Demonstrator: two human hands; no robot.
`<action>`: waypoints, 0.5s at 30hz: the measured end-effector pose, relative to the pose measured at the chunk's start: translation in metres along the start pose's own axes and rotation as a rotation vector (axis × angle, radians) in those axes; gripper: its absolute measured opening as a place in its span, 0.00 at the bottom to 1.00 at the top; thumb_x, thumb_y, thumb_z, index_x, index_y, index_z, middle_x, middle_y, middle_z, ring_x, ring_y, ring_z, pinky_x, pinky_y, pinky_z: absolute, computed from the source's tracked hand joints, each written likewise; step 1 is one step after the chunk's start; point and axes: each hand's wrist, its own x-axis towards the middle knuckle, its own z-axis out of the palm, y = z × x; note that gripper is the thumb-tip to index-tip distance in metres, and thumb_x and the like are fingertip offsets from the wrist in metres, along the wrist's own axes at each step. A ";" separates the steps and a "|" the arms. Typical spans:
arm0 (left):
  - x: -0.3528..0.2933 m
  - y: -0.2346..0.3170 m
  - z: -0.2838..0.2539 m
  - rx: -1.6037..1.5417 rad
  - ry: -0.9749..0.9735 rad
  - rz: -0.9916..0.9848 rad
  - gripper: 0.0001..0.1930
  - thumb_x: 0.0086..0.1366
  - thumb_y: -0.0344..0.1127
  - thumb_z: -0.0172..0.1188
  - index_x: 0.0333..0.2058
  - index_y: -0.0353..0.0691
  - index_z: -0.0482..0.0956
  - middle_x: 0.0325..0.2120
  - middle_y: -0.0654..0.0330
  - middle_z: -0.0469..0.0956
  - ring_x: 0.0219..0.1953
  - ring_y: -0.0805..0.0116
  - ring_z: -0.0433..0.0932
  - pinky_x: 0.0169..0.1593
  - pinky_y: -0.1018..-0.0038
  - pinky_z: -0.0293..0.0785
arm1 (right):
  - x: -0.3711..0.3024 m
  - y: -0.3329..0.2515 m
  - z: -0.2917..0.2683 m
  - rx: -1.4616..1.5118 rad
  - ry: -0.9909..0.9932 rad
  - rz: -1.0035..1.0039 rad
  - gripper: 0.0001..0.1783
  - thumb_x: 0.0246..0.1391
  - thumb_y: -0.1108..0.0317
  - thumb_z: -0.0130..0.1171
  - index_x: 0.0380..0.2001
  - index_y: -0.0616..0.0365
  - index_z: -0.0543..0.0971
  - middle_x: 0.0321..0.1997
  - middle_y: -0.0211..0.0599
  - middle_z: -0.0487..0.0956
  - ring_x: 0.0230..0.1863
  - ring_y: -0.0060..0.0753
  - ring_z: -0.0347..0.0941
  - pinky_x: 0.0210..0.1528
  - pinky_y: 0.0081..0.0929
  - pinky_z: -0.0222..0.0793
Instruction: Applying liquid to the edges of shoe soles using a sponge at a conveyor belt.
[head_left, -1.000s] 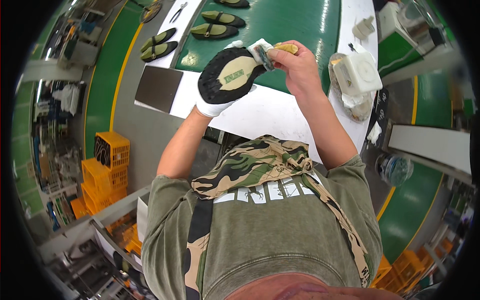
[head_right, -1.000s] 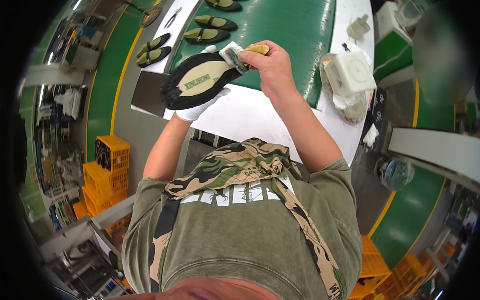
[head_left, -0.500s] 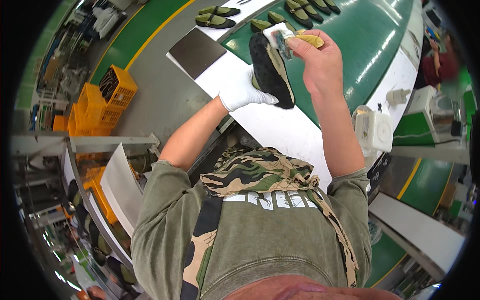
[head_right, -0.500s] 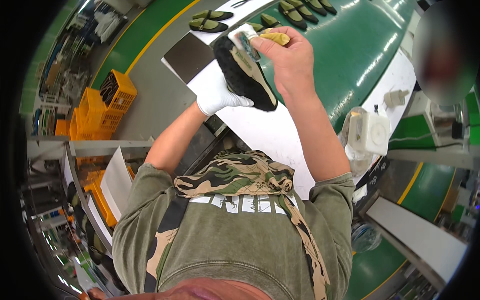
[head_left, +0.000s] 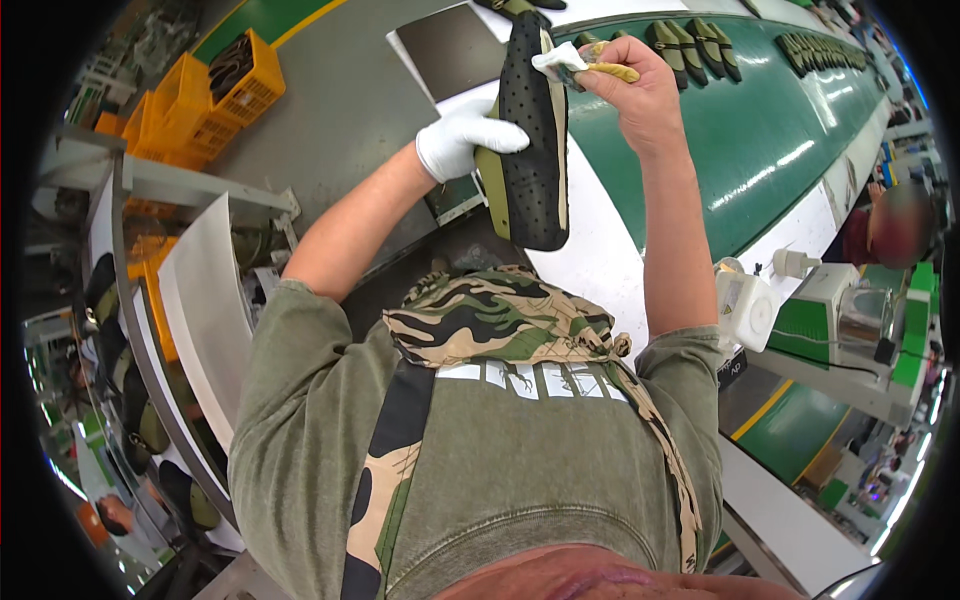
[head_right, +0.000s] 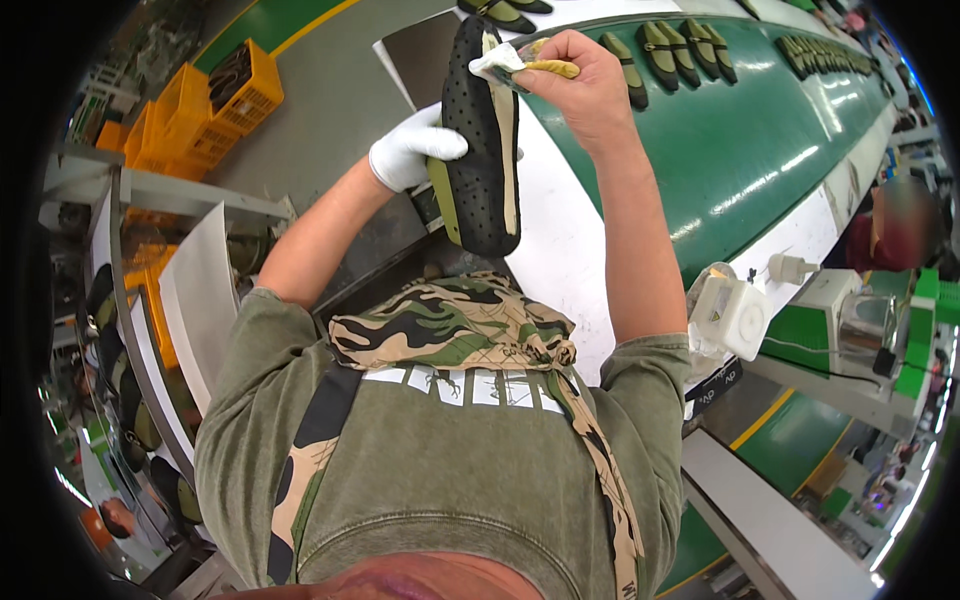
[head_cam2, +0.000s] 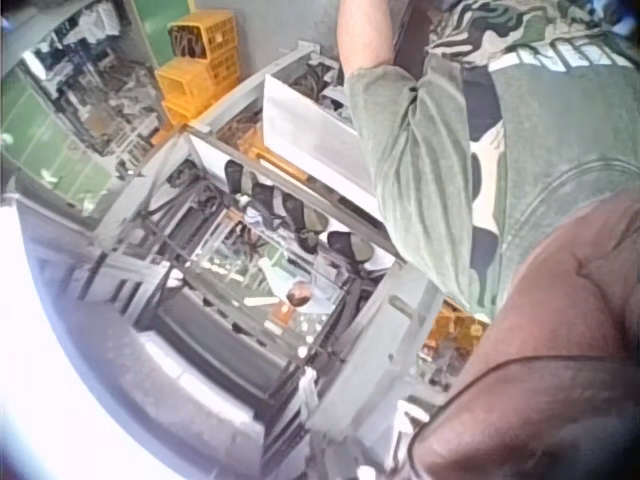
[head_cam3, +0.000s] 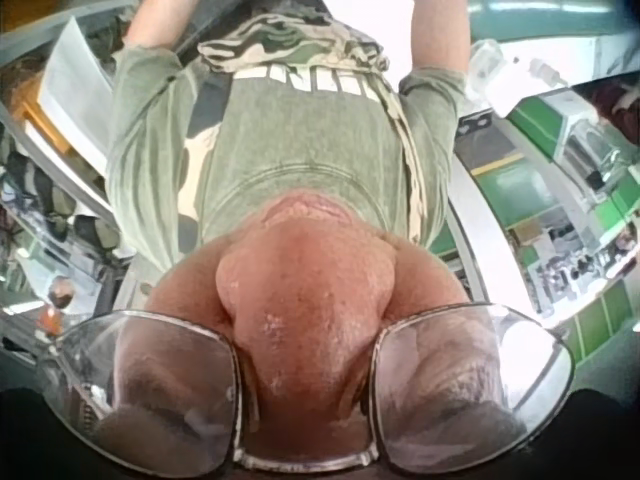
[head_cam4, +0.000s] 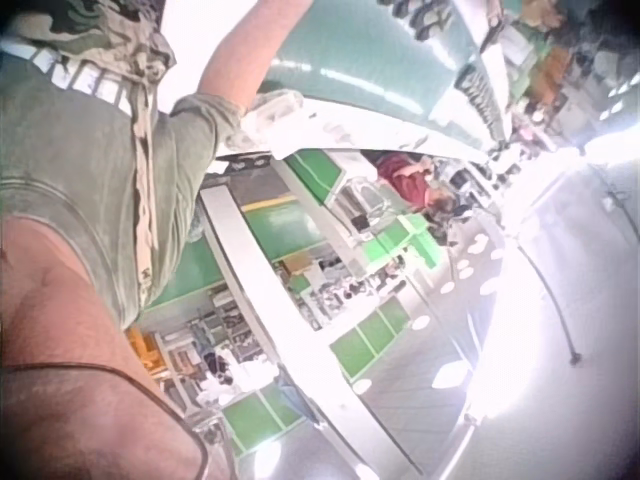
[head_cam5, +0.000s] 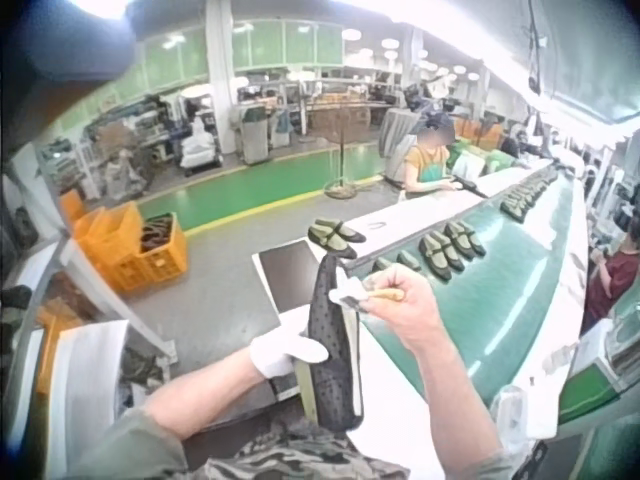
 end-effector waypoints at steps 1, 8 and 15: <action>-0.009 -0.001 -0.011 0.004 0.045 -0.022 0.30 0.52 0.37 0.67 0.53 0.32 0.70 0.43 0.56 0.78 0.44 0.65 0.78 0.51 0.69 0.75 | 0.001 0.005 0.006 0.003 -0.019 0.018 0.11 0.48 0.81 0.66 0.30 0.59 0.74 0.41 0.36 0.78 0.42 0.23 0.73 0.45 0.20 0.69; -0.067 0.011 -0.065 -0.126 0.346 0.058 0.22 0.58 0.36 0.63 0.49 0.28 0.76 0.42 0.53 0.81 0.43 0.64 0.81 0.52 0.68 0.75 | 0.016 0.030 0.071 0.054 -0.253 0.146 0.11 0.45 0.78 0.69 0.27 0.59 0.74 0.36 0.31 0.78 0.35 0.16 0.70 0.37 0.16 0.68; -0.113 0.016 -0.110 -0.300 0.562 0.139 0.20 0.59 0.36 0.63 0.48 0.30 0.76 0.42 0.52 0.81 0.43 0.61 0.81 0.51 0.65 0.77 | 0.036 0.059 0.108 0.068 -0.384 0.219 0.11 0.43 0.78 0.69 0.26 0.59 0.74 0.35 0.31 0.77 0.32 0.15 0.68 0.34 0.15 0.66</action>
